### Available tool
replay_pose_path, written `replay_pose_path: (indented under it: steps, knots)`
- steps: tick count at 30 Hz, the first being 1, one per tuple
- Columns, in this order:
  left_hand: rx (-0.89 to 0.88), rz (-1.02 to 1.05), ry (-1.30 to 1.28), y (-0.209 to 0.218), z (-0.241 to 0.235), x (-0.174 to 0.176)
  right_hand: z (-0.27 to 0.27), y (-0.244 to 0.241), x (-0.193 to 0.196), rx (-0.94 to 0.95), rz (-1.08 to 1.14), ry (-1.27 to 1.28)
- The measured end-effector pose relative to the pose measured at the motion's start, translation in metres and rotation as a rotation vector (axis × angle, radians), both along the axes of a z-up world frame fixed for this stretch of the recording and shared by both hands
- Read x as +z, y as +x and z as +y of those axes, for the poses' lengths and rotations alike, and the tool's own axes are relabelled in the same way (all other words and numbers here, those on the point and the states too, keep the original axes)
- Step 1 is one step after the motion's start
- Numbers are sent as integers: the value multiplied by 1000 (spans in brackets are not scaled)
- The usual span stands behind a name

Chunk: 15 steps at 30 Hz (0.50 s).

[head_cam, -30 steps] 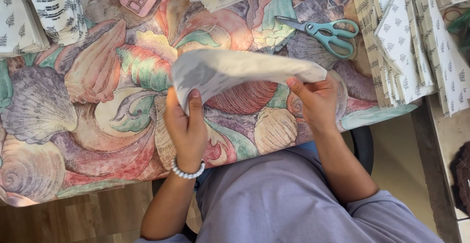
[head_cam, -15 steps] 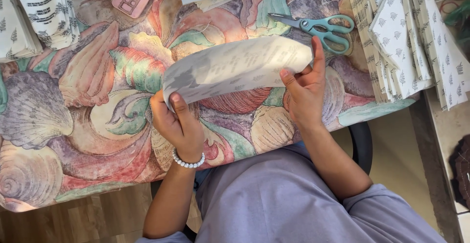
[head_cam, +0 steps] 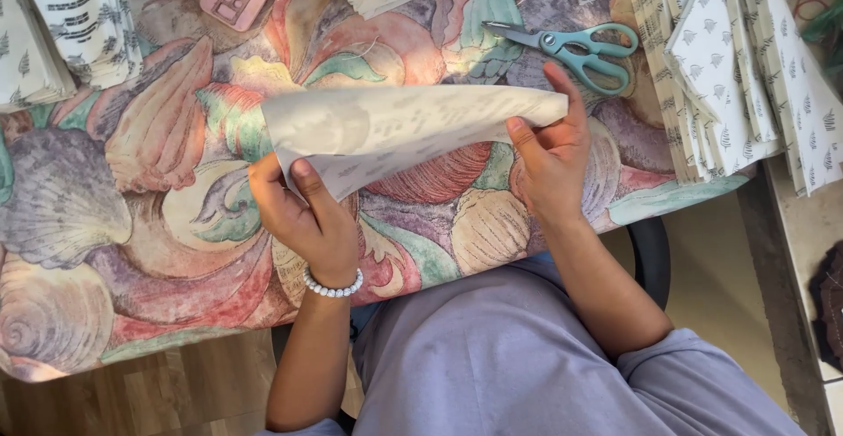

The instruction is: The person is manually folding patterned paper sheets into triangular shapes on a table.

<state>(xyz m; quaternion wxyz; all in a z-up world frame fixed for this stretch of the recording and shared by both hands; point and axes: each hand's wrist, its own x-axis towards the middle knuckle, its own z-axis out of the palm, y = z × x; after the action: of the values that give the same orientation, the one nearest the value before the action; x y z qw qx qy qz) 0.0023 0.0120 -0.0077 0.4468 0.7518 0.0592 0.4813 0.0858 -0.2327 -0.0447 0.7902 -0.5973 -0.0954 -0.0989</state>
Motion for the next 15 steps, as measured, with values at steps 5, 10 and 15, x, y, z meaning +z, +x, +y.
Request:
replay_pose_path:
  steps: [5,10,15]
  knots:
    - [-52,32,-129,-1,-17,24,-4,1,-2,5,-18,-28]
    - [-59,-6,-240,-1,-19,-7,-15,4,-8,79,27,-14]
    - [-48,39,-177,-2,-11,-10,-6,2,4,19,35,12]
